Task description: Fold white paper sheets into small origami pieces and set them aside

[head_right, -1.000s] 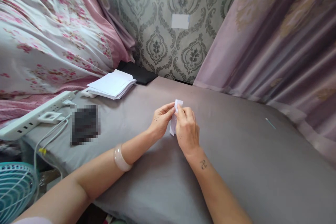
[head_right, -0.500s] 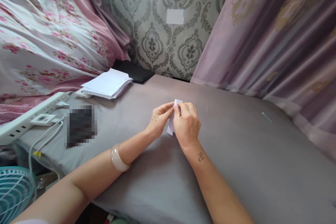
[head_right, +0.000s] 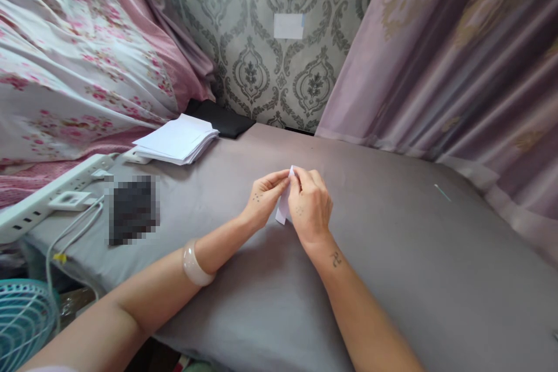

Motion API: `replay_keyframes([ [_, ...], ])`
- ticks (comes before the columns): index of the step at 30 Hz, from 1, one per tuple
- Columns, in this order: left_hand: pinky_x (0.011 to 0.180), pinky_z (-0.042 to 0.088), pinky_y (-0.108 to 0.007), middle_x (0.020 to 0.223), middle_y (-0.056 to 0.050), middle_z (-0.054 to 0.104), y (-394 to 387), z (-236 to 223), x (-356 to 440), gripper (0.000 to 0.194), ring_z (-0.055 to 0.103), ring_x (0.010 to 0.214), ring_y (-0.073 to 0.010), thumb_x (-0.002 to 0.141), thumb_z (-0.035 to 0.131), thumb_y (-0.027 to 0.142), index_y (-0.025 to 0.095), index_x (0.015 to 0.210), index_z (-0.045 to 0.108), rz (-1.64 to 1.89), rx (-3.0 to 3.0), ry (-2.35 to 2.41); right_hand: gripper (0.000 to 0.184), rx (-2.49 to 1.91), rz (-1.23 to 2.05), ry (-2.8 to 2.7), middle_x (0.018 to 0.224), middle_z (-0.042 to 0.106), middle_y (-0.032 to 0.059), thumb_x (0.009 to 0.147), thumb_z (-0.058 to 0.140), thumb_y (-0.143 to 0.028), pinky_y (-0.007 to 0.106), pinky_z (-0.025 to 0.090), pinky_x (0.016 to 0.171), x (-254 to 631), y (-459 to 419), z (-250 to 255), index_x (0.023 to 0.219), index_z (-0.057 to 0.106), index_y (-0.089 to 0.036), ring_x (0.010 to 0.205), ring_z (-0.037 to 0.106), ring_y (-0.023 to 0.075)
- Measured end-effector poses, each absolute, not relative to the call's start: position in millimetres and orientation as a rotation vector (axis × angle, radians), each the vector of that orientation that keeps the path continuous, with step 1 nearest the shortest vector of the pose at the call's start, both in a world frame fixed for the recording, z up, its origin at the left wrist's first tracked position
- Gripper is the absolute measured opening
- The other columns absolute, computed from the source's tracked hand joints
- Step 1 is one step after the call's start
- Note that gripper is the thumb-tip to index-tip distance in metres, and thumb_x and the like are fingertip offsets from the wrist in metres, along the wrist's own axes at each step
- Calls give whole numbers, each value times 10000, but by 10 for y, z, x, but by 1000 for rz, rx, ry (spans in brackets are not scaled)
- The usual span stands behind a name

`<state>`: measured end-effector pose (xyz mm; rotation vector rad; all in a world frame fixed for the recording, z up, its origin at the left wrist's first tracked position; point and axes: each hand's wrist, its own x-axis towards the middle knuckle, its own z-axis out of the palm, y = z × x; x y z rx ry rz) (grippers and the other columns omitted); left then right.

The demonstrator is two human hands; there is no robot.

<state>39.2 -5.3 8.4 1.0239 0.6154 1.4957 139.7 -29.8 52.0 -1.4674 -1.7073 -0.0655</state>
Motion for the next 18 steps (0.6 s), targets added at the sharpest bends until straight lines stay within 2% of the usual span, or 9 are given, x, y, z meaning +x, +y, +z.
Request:
replay_keyframes([
  [10,927,462,-363,983,-76,740,-75,116,398,265,665,931,-199,765,717,298,193,1006,748,1460,1023,596,227,-1343,272,-1567,905,681,101,844,527,-312,360,497,743,1450,-198,499,928,687,-175,738,621,187],
  [18,885,473,-335,976,-71,745,-100,153,391,275,670,902,-190,759,727,321,199,1005,750,1454,1025,603,269,-1346,486,-1463,884,707,100,804,570,-354,350,501,709,1468,-181,528,936,699,-158,730,628,189],
])
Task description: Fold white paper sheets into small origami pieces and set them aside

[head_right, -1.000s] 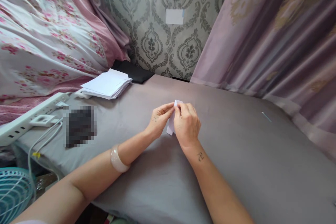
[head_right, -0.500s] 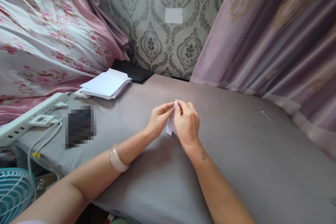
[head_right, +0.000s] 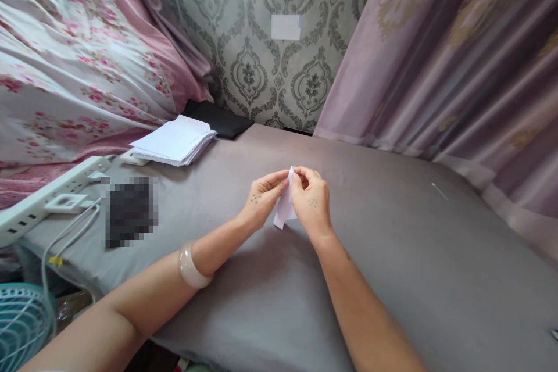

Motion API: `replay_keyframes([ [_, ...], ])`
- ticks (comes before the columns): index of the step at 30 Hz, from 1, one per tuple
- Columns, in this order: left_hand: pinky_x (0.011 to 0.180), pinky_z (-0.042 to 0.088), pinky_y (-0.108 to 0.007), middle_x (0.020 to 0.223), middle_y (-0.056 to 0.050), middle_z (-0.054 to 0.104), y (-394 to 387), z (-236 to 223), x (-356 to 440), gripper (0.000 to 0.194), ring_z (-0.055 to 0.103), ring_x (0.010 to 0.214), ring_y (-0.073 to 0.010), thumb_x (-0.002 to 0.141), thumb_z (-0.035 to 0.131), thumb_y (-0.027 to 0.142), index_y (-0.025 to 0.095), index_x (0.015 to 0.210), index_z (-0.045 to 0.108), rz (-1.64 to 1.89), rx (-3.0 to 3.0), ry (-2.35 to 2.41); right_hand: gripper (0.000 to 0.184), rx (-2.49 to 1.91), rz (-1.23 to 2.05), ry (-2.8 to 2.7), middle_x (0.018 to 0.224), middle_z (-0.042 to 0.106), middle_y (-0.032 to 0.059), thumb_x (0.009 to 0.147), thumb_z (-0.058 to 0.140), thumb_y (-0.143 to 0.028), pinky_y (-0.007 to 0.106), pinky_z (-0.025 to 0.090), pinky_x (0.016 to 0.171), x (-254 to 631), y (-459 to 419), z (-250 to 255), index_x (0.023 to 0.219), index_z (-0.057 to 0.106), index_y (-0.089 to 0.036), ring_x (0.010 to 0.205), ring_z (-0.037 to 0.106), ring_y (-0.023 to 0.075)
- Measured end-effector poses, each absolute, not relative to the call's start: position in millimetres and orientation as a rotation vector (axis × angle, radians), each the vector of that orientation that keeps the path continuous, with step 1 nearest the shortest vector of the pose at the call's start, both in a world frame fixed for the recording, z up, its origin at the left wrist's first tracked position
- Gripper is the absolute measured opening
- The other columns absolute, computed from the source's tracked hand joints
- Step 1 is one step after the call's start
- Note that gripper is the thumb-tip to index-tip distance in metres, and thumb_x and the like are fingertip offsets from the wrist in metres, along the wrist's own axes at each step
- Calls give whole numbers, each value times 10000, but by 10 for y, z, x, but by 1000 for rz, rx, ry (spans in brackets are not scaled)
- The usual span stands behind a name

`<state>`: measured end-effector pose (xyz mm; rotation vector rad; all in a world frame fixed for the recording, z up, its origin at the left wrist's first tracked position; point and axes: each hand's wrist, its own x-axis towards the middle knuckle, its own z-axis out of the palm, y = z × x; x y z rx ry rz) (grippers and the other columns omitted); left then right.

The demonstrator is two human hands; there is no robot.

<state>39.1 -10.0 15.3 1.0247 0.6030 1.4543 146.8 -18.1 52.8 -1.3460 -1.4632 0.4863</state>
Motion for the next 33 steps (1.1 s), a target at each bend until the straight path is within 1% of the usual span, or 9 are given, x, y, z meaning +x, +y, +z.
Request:
replay_keyframes([
  [6,893,473,-335,985,-69,746,-99,173,379,288,673,897,-187,758,733,333,205,1015,747,1450,1036,586,307,-1345,536,-1436,859,712,99,798,598,-380,339,497,685,1462,-197,533,949,716,-140,699,620,181],
  [10,906,465,-335,987,-68,745,-102,189,378,284,668,908,-187,758,737,328,200,1011,749,1454,1040,563,288,-1345,456,-1469,896,711,97,805,598,-379,343,493,718,1467,-197,543,923,736,-155,711,615,175],
  [13,894,462,-314,973,-62,745,-114,209,377,273,661,903,-175,739,756,314,200,987,755,1455,1029,549,270,-1357,407,-1487,899,707,95,818,580,-369,346,488,731,1478,-196,550,886,742,-164,728,618,179],
  [18,802,464,-276,893,-50,743,-119,250,352,265,649,826,-150,697,793,313,199,934,762,1415,931,533,271,-1356,425,-1513,917,691,102,830,564,-371,350,489,750,1479,-213,559,873,737,-166,765,629,190],
  [23,678,429,-252,851,-54,729,-108,273,330,280,606,716,-123,682,802,354,175,894,763,1394,856,604,261,-1371,348,-1588,890,664,100,855,533,-341,342,481,757,1448,-248,568,852,726,-165,776,624,189],
  [26,670,427,-245,803,-53,717,-109,275,327,269,595,703,-115,697,788,379,159,850,763,1402,849,606,257,-1396,270,-1642,857,645,93,865,515,-316,336,468,744,1421,-270,570,839,717,-158,758,612,185],
  [29,662,429,-238,758,-39,704,-114,278,323,239,582,678,-103,688,793,366,159,802,761,1426,823,633,262,-1453,206,-1687,820,624,79,874,506,-313,331,447,716,1384,-294,570,810,709,-160,724,590,178],
  [33,619,418,-233,718,-22,691,-133,316,309,223,558,627,-93,665,803,351,162,773,755,1482,779,716,354,-1517,172,-1742,748,586,51,910,464,-371,322,405,644,1338,-325,561,707,679,-178,648,541,158],
])
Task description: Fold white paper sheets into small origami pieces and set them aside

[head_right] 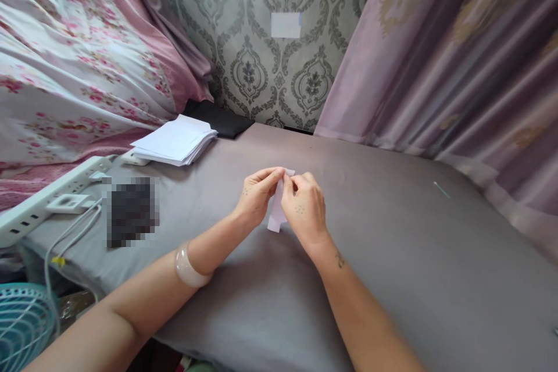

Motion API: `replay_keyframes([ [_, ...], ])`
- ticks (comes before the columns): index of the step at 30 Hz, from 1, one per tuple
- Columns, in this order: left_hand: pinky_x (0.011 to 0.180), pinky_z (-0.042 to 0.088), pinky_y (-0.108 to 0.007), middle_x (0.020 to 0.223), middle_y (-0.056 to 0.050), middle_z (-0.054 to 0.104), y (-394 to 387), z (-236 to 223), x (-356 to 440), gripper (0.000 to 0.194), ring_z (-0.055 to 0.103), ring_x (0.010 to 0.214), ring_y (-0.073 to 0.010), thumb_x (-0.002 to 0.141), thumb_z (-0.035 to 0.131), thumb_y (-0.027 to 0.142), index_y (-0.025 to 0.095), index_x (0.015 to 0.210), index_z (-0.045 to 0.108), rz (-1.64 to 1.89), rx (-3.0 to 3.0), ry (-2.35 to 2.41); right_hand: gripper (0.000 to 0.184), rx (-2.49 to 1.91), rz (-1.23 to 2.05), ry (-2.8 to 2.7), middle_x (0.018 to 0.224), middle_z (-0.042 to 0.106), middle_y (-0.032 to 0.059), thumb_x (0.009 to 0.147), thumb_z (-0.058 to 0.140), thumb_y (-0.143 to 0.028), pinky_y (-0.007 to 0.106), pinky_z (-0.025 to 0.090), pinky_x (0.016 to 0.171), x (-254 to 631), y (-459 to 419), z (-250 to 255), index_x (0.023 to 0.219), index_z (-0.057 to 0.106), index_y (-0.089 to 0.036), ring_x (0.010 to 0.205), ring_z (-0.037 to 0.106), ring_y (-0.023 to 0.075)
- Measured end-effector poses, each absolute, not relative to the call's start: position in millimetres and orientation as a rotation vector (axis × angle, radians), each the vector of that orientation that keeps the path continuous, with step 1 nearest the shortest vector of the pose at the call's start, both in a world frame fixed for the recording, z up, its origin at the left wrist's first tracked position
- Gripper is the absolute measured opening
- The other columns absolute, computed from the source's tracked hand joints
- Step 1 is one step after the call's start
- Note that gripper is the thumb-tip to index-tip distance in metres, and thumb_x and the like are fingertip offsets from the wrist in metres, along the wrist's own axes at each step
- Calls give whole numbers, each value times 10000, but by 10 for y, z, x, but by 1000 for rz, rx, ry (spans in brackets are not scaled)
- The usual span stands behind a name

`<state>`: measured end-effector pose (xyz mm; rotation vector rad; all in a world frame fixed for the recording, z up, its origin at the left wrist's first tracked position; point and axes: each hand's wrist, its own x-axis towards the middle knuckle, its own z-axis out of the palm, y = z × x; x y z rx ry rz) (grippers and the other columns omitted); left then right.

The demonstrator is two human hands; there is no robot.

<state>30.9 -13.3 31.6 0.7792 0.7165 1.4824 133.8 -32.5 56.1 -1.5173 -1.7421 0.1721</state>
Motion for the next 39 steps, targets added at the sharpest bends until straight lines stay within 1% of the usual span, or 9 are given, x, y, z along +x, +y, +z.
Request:
replay_keyframes([
  [4,682,477,-273,747,-51,711,-122,383,264,250,624,686,-143,670,790,366,147,778,737,1491,753,683,356,-1523,238,-1761,731,591,39,896,492,-426,325,403,638,1358,-321,561,696,680,-199,640,536,154],
  [7,701,495,-296,777,-66,722,-80,431,202,273,655,720,-171,671,789,378,147,799,724,1496,712,644,208,-1510,439,-1743,797,650,41,794,627,-404,339,453,684,1432,-292,611,819,688,-207,690,585,168],
  [8,702,495,-294,795,-66,725,-68,445,181,273,658,731,-173,667,794,376,151,803,721,1504,699,631,235,-1509,519,-1713,829,667,48,746,677,-402,346,472,700,1459,-282,639,869,679,-202,713,604,177],
  [12,671,473,-266,832,-52,718,-56,464,143,282,632,720,-143,658,808,359,163,848,735,1455,716,613,465,-1399,807,-1545,984,696,99,640,772,-416,375,516,779,1525,-253,744,1023,639,-188,867,652,218],
  [14,667,449,-249,793,-27,698,-64,439,157,249,599,700,-116,663,810,349,172,824,743,1437,753,612,443,-1298,963,-1518,994,706,94,660,760,-439,370,513,799,1521,-254,759,1014,657,-195,899,656,219],
  [17,693,411,-233,757,-1,673,-66,378,187,179,559,715,-93,679,804,333,184,758,744,1465,820,600,390,-1226,1117,-1520,870,712,52,683,734,-506,334,501,710,1498,-261,728,913,696,-194,785,651,192],
  [22,675,368,-251,744,1,663,-49,327,203,194,513,684,-93,670,807,357,194,757,750,1436,837,634,394,-1224,1162,-1435,766,694,25,637,770,-511,287,459,605,1479,-256,660,830,704,-173,650,606,145],
  [26,683,359,-250,743,-1,666,-35,324,202,187,508,686,-91,666,807,349,194,752,748,1455,847,658,430,-1211,1094,-1358,740,694,19,617,798,-448,285,476,591,1472,-238,638,918,670,-169,637,620,146],
  [39,680,395,-252,722,-19,662,-38,340,175,246,546,668,-95,598,842,327,152,713,713,1387,766,665,411,-1155,965,-1441,783,689,16,698,744,-391,281,479,600,1458,-228,584,1048,672,-189,645,604,134],
])
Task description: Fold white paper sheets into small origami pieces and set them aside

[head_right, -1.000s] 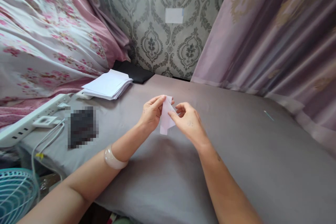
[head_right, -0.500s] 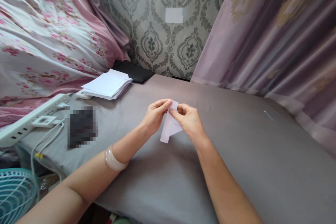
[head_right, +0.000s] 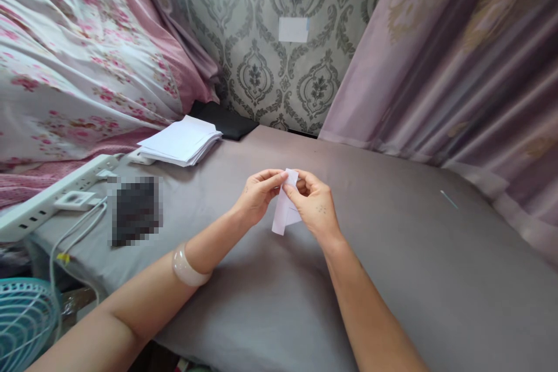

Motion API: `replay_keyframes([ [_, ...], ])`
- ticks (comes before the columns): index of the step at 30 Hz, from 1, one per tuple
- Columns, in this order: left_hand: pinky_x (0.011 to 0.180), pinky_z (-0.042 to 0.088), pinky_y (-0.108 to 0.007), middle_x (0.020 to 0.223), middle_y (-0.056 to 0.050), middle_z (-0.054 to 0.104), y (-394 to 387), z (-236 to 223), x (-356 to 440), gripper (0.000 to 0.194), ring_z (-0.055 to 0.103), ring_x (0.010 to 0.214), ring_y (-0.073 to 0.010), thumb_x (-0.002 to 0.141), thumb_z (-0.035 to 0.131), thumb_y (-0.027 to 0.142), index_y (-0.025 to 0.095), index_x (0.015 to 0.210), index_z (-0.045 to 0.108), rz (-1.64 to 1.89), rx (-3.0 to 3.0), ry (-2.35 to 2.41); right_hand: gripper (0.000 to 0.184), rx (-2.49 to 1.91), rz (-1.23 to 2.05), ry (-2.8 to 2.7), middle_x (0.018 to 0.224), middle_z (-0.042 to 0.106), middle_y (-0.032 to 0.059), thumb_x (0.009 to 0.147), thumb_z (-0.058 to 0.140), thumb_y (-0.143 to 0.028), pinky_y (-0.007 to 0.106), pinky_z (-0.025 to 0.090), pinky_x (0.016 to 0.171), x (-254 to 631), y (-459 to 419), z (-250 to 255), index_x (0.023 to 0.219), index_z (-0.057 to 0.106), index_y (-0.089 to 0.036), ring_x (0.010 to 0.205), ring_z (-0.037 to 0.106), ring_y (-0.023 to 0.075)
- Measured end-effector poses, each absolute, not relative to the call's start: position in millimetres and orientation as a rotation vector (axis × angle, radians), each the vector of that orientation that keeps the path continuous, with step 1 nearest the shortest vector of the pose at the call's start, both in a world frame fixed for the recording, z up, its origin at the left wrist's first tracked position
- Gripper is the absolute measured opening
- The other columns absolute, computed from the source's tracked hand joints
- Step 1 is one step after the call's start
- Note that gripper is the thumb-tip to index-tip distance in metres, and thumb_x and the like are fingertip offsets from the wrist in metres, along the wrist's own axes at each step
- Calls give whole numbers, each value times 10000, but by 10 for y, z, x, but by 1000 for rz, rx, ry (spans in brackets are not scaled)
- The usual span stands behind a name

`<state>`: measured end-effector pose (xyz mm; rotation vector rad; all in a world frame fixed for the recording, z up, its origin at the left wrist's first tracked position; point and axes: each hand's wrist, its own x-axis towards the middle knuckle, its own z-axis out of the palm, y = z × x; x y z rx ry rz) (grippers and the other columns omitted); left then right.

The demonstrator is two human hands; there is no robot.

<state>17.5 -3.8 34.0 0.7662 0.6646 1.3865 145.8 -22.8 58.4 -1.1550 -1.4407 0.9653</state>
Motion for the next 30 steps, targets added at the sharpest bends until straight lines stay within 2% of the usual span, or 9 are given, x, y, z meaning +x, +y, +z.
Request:
replay_keyframes([
  [8,649,375,-251,659,-5,610,-25,335,165,211,508,628,-82,615,826,293,138,703,712,1393,733,665,427,-1156,906,-1490,776,668,4,738,710,-391,288,488,620,1418,-243,570,1120,679,-201,648,579,129],
  [12,634,367,-248,645,4,591,-25,347,155,205,490,611,-75,601,828,277,138,682,701,1401,708,669,384,-1209,696,-1607,762,642,-4,784,666,-377,296,492,656,1414,-253,548,1133,691,-217,658,558,129],
  [20,622,358,-243,656,7,607,-8,367,148,216,497,606,-69,585,834,272,141,689,698,1419,678,674,366,-1152,161,-1947,937,662,62,915,485,-291,343,498,797,1429,-285,547,1245,628,-229,831,603,182],
  [30,703,418,-261,716,-23,664,-13,371,139,216,560,679,-98,601,840,290,144,715,727,1426,759,621,432,-1228,-200,-2142,879,628,90,916,407,-220,398,481,823,1447,-332,586,1322,543,-159,881,571,243],
])
